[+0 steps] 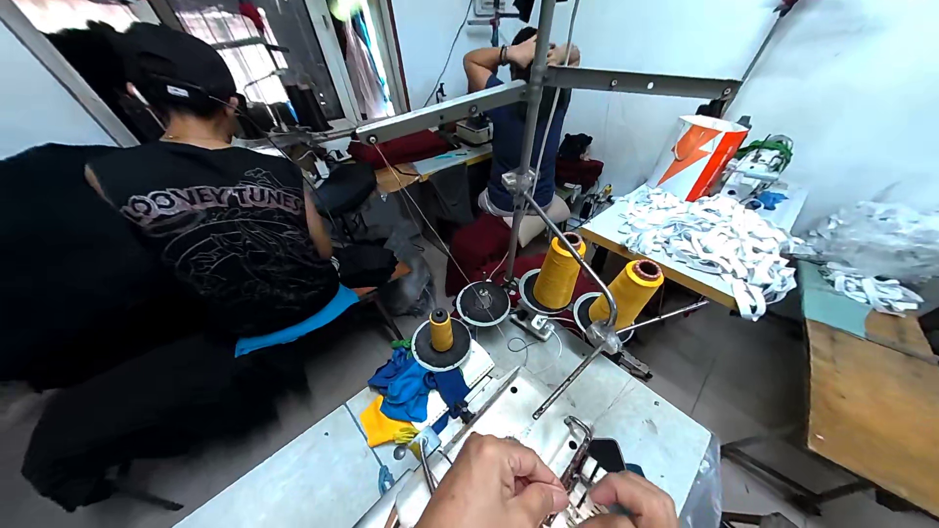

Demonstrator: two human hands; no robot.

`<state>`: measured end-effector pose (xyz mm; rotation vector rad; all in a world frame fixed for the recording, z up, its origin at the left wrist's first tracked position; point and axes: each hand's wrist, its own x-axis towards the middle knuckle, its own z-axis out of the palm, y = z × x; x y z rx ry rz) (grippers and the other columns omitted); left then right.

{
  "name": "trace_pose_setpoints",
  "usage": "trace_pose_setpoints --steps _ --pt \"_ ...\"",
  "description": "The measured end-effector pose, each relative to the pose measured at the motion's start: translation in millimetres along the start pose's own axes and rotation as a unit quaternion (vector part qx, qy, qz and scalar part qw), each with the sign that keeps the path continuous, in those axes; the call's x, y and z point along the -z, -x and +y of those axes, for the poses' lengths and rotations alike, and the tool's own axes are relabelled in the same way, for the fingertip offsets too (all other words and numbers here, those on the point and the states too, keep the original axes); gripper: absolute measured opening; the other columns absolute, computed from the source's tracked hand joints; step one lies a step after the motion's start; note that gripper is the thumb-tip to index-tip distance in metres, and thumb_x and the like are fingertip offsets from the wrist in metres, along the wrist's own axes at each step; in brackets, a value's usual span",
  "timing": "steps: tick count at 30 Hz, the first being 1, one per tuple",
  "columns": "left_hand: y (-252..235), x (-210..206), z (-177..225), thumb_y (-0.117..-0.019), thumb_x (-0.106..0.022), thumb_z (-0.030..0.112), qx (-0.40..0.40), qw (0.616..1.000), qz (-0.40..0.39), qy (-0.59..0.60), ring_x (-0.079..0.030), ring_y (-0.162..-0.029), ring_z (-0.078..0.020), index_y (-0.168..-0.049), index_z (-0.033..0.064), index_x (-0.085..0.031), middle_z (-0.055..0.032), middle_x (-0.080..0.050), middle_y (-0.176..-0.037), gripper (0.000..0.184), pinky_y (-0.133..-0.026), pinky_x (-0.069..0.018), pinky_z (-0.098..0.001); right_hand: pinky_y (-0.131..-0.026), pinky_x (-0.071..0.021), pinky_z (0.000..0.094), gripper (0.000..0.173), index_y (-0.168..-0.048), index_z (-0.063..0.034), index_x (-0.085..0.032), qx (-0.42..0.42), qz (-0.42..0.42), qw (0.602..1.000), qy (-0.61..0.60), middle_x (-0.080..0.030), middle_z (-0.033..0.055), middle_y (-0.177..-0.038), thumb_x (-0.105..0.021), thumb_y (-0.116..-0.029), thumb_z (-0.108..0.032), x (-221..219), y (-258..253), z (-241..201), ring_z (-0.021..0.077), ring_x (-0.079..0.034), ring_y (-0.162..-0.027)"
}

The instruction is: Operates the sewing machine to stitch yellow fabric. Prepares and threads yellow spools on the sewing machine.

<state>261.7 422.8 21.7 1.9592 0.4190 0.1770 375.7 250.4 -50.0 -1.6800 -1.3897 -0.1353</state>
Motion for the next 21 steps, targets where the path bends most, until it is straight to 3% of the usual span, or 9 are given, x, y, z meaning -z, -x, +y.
trace_pose_setpoints --steps 4,7,10,14,21 --pt "-1 0 -6 -0.0951 -0.069 0.016 -0.034 0.999 -0.029 0.008 -0.062 -0.069 -0.0020 -0.094 0.0023 -0.079 -0.0050 -0.072 -0.083 0.017 -0.065 -0.0511 -0.0191 -0.110 -0.0385 0.0343 0.024 -0.090 -0.0095 -0.064 -0.063 -0.019 0.992 -0.108 -0.055 0.0161 -0.123 -0.056 -0.1048 -0.027 5 -12 1 0.0184 -0.049 -0.125" --pt "-2 1 -6 -0.0958 -0.068 0.015 -0.040 0.998 -0.041 0.006 -0.064 -0.072 -0.0043 -0.097 0.0022 -0.079 -0.0068 -0.072 -0.084 0.017 -0.067 -0.0514 -0.0200 -0.113 -0.0372 0.0380 0.027 -0.092 -0.0112 -0.066 -0.058 -0.039 0.989 -0.130 -0.060 0.0145 -0.132 -0.055 -0.1065 -0.031 9 -18 12 0.0187 -0.048 -0.134" --pt "-2 3 -7 -0.0965 -0.068 0.017 -0.029 0.998 -0.054 0.006 -0.063 -0.073 -0.0040 -0.099 0.0028 -0.079 -0.0065 -0.073 -0.086 0.018 -0.068 -0.0511 -0.0200 -0.115 -0.0344 0.0449 0.028 -0.092 -0.0103 -0.067 -0.048 -0.053 0.988 -0.134 -0.070 0.0084 -0.125 -0.052 -0.1079 -0.028 12 -21 17 0.0192 -0.053 -0.134" --pt "-3 3 -8 -0.0970 -0.067 0.017 -0.022 0.998 -0.062 0.011 -0.062 -0.071 -0.0015 -0.098 0.0027 -0.079 -0.0050 -0.073 -0.086 0.018 -0.066 -0.0502 -0.0183 -0.112 -0.0321 0.0445 0.024 -0.097 -0.0131 -0.067 -0.050 -0.060 0.990 -0.118 -0.074 0.0010 -0.105 -0.052 -0.1077 -0.028 13 -21 16 0.0161 -0.057 -0.125" --pt "-4 4 -6 -0.0979 -0.067 0.018 -0.006 0.998 -0.066 0.016 -0.061 -0.069 0.0008 -0.100 0.0029 -0.078 -0.0031 -0.073 -0.086 0.019 -0.066 -0.0499 -0.0170 -0.101 -0.0378 0.0398 0.018 -0.096 -0.0073 -0.061 -0.064 -0.057 0.990 -0.109 -0.067 0.0076 -0.097 -0.052 -0.1059 -0.020 10 -23 7 0.0164 -0.059 -0.108"
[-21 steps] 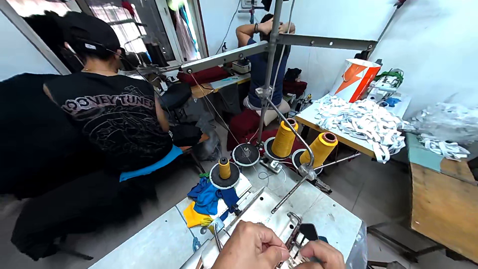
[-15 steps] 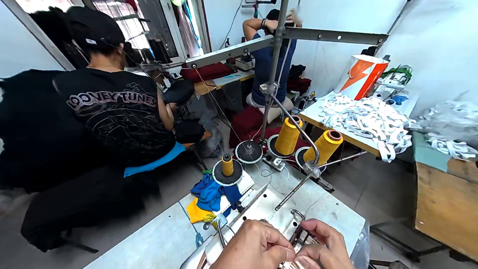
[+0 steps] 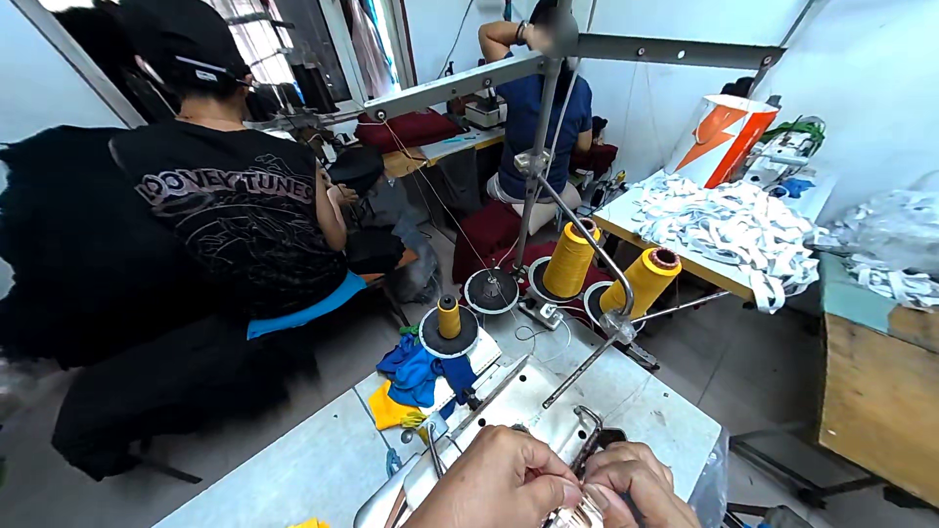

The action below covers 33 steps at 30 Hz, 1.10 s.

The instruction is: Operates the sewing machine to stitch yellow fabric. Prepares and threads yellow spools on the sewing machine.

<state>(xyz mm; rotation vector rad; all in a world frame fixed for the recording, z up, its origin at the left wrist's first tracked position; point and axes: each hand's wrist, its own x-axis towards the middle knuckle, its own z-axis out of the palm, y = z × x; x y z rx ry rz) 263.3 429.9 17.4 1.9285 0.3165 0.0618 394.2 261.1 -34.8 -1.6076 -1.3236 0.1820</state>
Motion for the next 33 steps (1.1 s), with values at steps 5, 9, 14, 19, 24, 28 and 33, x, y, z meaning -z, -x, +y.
trace_pose_setpoints --steps 5,9,14,19,24,28,33 --pt "3 -2 0 -0.0891 -0.078 0.027 0.001 1.000 0.002 0.004 -0.060 -0.069 0.0018 -0.098 0.0039 -0.078 -0.0005 -0.072 -0.084 0.024 -0.065 -0.0491 -0.0158 -0.099 -0.0417 0.0385 0.015 -0.092 -0.0058 -0.060 -0.009 0.007 1.000 -0.011 -0.067 0.0086 -0.095 -0.055 -0.1034 -0.015 -1 -1 -2 0.0173 -0.061 -0.105" --pt "5 -6 1 -0.0827 -0.084 0.027 -0.026 0.999 0.027 -0.028 -0.061 -0.068 -0.0001 -0.094 0.0031 -0.078 -0.0028 -0.073 -0.084 0.027 -0.064 -0.0493 -0.0162 -0.100 -0.0418 0.0385 0.016 -0.089 -0.0042 -0.063 -0.018 -0.003 0.999 -0.036 -0.069 0.0092 -0.094 -0.059 -0.1016 -0.014 2 -1 -4 0.0176 -0.062 -0.106" --pt "5 -10 0 -0.0828 -0.083 0.026 -0.045 0.996 0.058 -0.050 -0.062 -0.065 -0.0001 -0.091 0.0032 -0.077 -0.0027 -0.073 -0.079 0.025 -0.062 -0.0499 -0.0157 -0.100 -0.0440 0.0398 0.018 -0.087 -0.0035 -0.066 -0.036 -0.016 0.997 -0.060 -0.071 0.0082 -0.093 -0.061 -0.1005 -0.014 6 -1 -5 0.0171 -0.063 -0.106" --pt "6 -13 0 -0.0846 -0.082 0.023 -0.046 0.995 0.067 -0.063 -0.066 -0.067 -0.0030 -0.105 0.0022 -0.074 -0.0029 -0.074 -0.081 0.030 -0.064 -0.0535 -0.0183 -0.098 -0.0466 0.0378 0.018 -0.087 -0.0030 -0.066 -0.044 -0.018 0.995 -0.086 -0.071 0.0078 -0.094 -0.062 -0.1007 -0.014 6 0 -4 0.0159 -0.063 -0.105" --pt "6 -18 -8 -0.0874 -0.077 0.017 -0.121 0.981 0.114 -0.101 -0.065 -0.065 -0.0055 -0.090 0.0041 -0.080 -0.0062 -0.074 -0.078 0.014 -0.062 -0.0518 -0.0186 -0.098 -0.0462 0.0362 0.018 -0.087 -0.0030 -0.065 -0.043 -0.012 0.995 -0.092 -0.070 0.0076 -0.094 -0.060 -0.1008 -0.014 6 0 -5 0.0151 -0.063 -0.105" --pt "7 -19 -10 -0.0878 -0.075 0.016 -0.138 0.976 0.123 -0.113 -0.066 -0.067 -0.0072 -0.086 0.0054 -0.080 -0.0065 -0.074 -0.076 0.012 -0.063 -0.0524 -0.0196 -0.097 -0.0467 0.0345 0.017 -0.087 -0.0026 -0.066 -0.049 -0.009 0.994 -0.094 -0.070 0.0076 -0.094 -0.060 -0.1002 -0.012 6 1 -5 0.0143 -0.063 -0.105" --pt "7 -19 -13 -0.0886 -0.074 0.014 -0.157 0.974 0.122 -0.113 -0.068 -0.071 -0.0093 -0.085 0.0043 -0.079 -0.0074 -0.073 -0.076 0.012 -0.068 -0.0544 -0.0210 -0.094 -0.0501 0.0351 0.018 -0.091 -0.0010 -0.070 -0.073 -0.019 0.992 -0.105 -0.073 0.0076 -0.095 -0.061 -0.1011 -0.013 8 1 -6 0.0127 -0.066 -0.100"
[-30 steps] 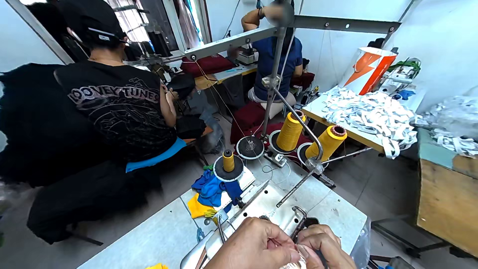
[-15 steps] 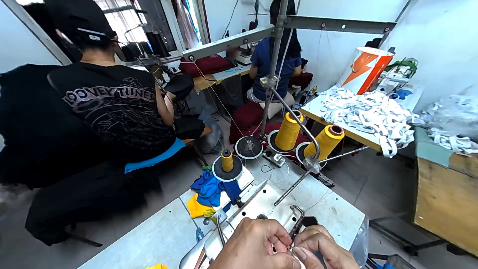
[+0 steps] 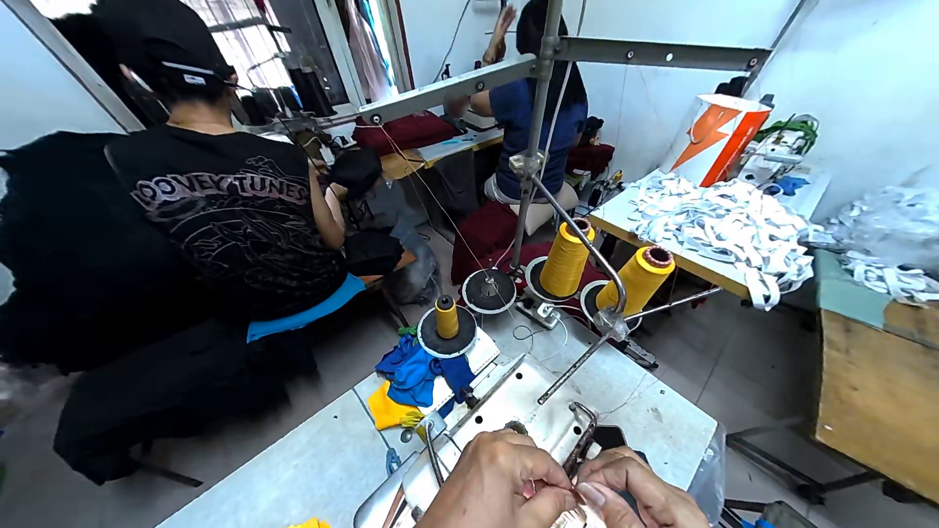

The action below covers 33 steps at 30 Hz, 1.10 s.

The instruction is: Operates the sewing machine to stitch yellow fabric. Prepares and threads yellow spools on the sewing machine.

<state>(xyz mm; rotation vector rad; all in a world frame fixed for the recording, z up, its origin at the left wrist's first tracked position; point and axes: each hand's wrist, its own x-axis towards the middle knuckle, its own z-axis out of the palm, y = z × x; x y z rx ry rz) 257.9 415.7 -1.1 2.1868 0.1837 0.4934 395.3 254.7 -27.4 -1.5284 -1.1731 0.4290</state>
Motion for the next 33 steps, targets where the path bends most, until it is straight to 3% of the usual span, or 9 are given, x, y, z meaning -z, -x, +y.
trace_pose_setpoints --steps 5,9,14,29,31,33 --pt "1 -2 -2 -0.0915 -0.071 0.016 -0.010 1.000 -0.006 -0.008 -0.068 -0.075 -0.0110 -0.087 0.0064 -0.079 -0.0060 -0.073 -0.078 0.013 -0.071 -0.0541 -0.0235 -0.077 -0.0597 0.0243 0.016 -0.100 0.0037 -0.066 -0.060 -0.002 0.998 -0.014 -0.074 0.0046 -0.085 -0.055 -0.1037 -0.007 3 -1 -12 0.0046 -0.071 -0.079" --pt "0 -4 -4 -0.0920 -0.071 0.015 -0.020 1.000 0.005 -0.012 -0.069 -0.081 -0.0112 -0.089 0.0088 -0.080 -0.0051 -0.074 -0.084 0.012 -0.074 -0.0546 -0.0243 -0.067 -0.0581 0.0220 0.014 -0.101 0.0019 -0.064 -0.107 -0.004 0.994 -0.032 -0.073 0.0010 -0.082 -0.054 -0.1038 -0.007 2 -1 -18 0.0027 -0.068 -0.070" --pt "1 -6 -8 -0.0927 -0.072 0.016 -0.039 0.999 0.025 0.003 -0.066 -0.079 -0.0073 -0.090 0.0090 -0.080 -0.0056 -0.071 -0.086 0.011 -0.071 -0.0540 -0.0186 -0.056 -0.0526 0.0197 0.009 -0.099 -0.0026 -0.061 -0.191 -0.014 0.977 -0.090 -0.071 -0.0024 -0.078 -0.054 -0.1031 -0.006 1 -3 -25 0.0014 -0.062 -0.060" --pt "3 -12 -8 -0.0939 -0.070 0.014 -0.054 0.997 0.057 0.017 -0.065 -0.076 -0.0050 -0.088 0.0069 -0.079 -0.0056 -0.069 -0.086 0.013 -0.067 -0.0537 -0.0160 -0.046 -0.0454 0.0169 0.016 -0.091 -0.0077 -0.061 -0.304 -0.047 0.934 -0.182 -0.064 -0.0058 -0.065 -0.050 -0.1027 -0.006 3 -6 -23 0.0003 -0.054 -0.048" --pt "2 -12 -8 -0.0931 -0.069 0.013 -0.057 0.997 0.054 0.017 -0.064 -0.075 -0.0060 -0.088 0.0063 -0.078 -0.0060 -0.069 -0.086 0.013 -0.066 -0.0532 -0.0174 -0.046 -0.0453 0.0177 0.017 -0.093 -0.0065 -0.063 -0.303 -0.058 0.934 -0.182 -0.065 -0.0048 -0.065 -0.049 -0.1039 -0.008 3 -5 -21 0.0009 -0.054 -0.048" --pt "2 -10 -8 -0.0921 -0.069 0.012 -0.044 0.997 0.048 0.031 -0.064 -0.074 -0.0056 -0.086 0.0051 -0.077 -0.0065 -0.068 -0.085 0.013 -0.066 -0.0533 -0.0171 -0.048 -0.0476 0.0197 0.021 -0.101 -0.0030 -0.065 -0.253 -0.047 0.959 -0.116 -0.068 -0.0037 -0.071 -0.047 -0.1067 -0.012 2 -1 -21 0.0015 -0.056 -0.051"
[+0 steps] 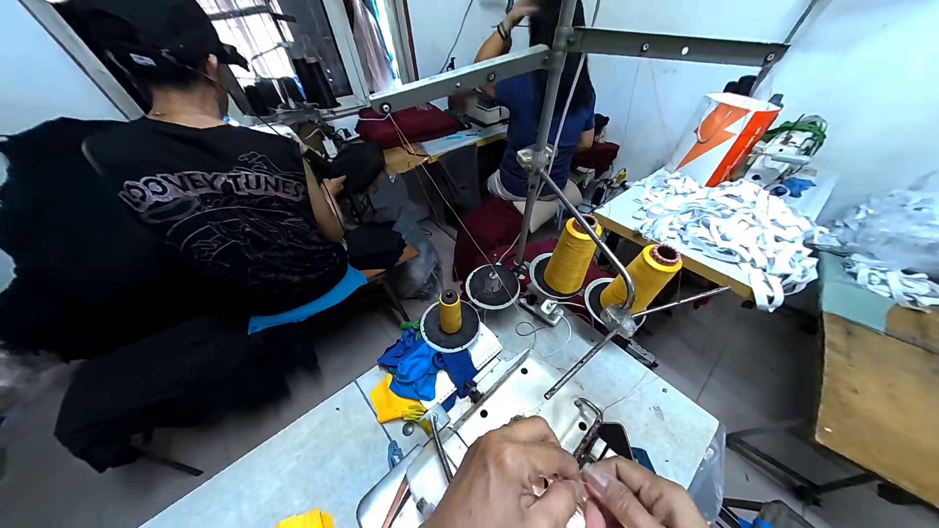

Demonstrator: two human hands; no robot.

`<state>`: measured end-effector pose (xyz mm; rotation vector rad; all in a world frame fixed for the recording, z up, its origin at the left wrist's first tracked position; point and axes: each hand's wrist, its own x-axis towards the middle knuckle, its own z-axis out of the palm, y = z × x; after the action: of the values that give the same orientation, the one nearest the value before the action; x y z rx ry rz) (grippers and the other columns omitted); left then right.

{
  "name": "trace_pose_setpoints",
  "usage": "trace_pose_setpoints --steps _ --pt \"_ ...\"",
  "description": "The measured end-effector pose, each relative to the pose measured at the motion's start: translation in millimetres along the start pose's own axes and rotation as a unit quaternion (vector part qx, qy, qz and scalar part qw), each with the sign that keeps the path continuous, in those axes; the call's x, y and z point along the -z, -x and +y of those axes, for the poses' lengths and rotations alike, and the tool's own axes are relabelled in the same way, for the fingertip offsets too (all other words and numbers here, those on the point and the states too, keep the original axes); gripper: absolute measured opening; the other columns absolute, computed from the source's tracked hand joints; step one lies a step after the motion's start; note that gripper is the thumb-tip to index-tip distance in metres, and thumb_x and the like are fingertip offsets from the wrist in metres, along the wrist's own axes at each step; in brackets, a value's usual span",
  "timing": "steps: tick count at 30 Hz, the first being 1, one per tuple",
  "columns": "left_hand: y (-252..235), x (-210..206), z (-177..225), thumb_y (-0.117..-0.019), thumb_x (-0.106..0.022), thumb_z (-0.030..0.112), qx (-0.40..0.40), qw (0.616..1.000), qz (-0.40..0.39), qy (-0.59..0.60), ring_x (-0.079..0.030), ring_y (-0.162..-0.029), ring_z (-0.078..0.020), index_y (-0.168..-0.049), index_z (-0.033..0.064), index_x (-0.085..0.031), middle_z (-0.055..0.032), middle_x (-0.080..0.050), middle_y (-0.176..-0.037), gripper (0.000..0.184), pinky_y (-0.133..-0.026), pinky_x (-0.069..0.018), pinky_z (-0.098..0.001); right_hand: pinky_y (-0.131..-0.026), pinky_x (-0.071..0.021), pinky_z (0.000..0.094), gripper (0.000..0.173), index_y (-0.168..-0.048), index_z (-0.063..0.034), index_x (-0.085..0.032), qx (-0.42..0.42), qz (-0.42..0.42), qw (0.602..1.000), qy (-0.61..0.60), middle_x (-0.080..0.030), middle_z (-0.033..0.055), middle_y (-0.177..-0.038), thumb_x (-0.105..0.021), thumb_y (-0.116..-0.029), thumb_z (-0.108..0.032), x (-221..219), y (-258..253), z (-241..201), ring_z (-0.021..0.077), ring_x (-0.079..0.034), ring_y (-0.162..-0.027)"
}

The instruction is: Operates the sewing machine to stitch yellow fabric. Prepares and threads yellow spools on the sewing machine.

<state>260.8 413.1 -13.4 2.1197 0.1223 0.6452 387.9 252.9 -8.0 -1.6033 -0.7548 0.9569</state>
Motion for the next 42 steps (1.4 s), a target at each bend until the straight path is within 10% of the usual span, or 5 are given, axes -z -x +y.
trace_pose_setpoints --steps 3,8,32,37,42 --pt "-1 4 1 -0.0900 -0.070 0.011 0.061 0.997 -0.009 0.046 -0.063 -0.075 -0.0017 -0.084 0.0030 -0.076 -0.0059 -0.068 -0.085 0.012 -0.066 -0.0525 -0.0131 -0.069 -0.0577 0.0222 0.022 -0.111 0.0072 -0.066 0.194 0.098 0.968 0.123 -0.069 0.0109 -0.100 -0.054 -0.1047 -0.010 -3 6 10 0.0053 -0.066 -0.079" --pt "-7 15 5 -0.0903 -0.072 0.015 0.182 0.974 -0.050 0.124 -0.060 -0.075 0.0036 -0.085 0.0050 -0.077 0.0004 -0.067 -0.087 0.013 -0.066 -0.0496 -0.0107 -0.099 -0.0463 0.0262 0.012 -0.099 -0.0125 -0.075 0.345 0.150 0.905 0.198 -0.064 0.0093 -0.109 -0.066 -0.1006 -0.020 -7 6 18 0.0110 -0.057 -0.112" --pt "-8 15 10 -0.0893 -0.076 0.018 0.208 0.971 -0.087 0.084 -0.059 -0.072 0.0030 -0.088 0.0055 -0.080 -0.0002 -0.069 -0.084 0.013 -0.064 -0.0483 -0.0122 -0.097 -0.0409 0.0372 0.012 -0.088 -0.0106 -0.073 0.380 0.203 0.820 0.376 -0.070 0.0074 -0.091 -0.063 -0.0948 -0.015 -13 -4 24 0.0196 -0.062 -0.098" --pt "-6 17 9 -0.0900 -0.077 0.021 0.194 0.975 -0.083 0.073 -0.061 -0.074 0.0019 -0.091 0.0076 -0.081 -0.0007 -0.070 -0.086 0.014 -0.066 -0.0496 -0.0129 -0.089 -0.0521 0.0269 0.013 -0.090 0.0000 -0.074 0.256 0.097 0.944 0.183 -0.068 0.0122 -0.102 -0.063 -0.0941 -0.006 6 7 11 0.0126 -0.063 -0.100" --pt "-4 15 5 -0.0916 -0.075 0.020 0.165 0.981 -0.060 0.080 -0.060 -0.071 0.0027 -0.091 0.0053 -0.079 -0.0008 -0.069 -0.084 0.016 -0.065 -0.0496 -0.0123 -0.087 -0.0569 0.0256 0.015 -0.099 -0.0104 -0.071 0.147 -0.027 0.987 -0.051 -0.066 -0.0059 -0.114 -0.056 -0.1005 -0.007 37 13 15 0.0034 -0.064 -0.102"
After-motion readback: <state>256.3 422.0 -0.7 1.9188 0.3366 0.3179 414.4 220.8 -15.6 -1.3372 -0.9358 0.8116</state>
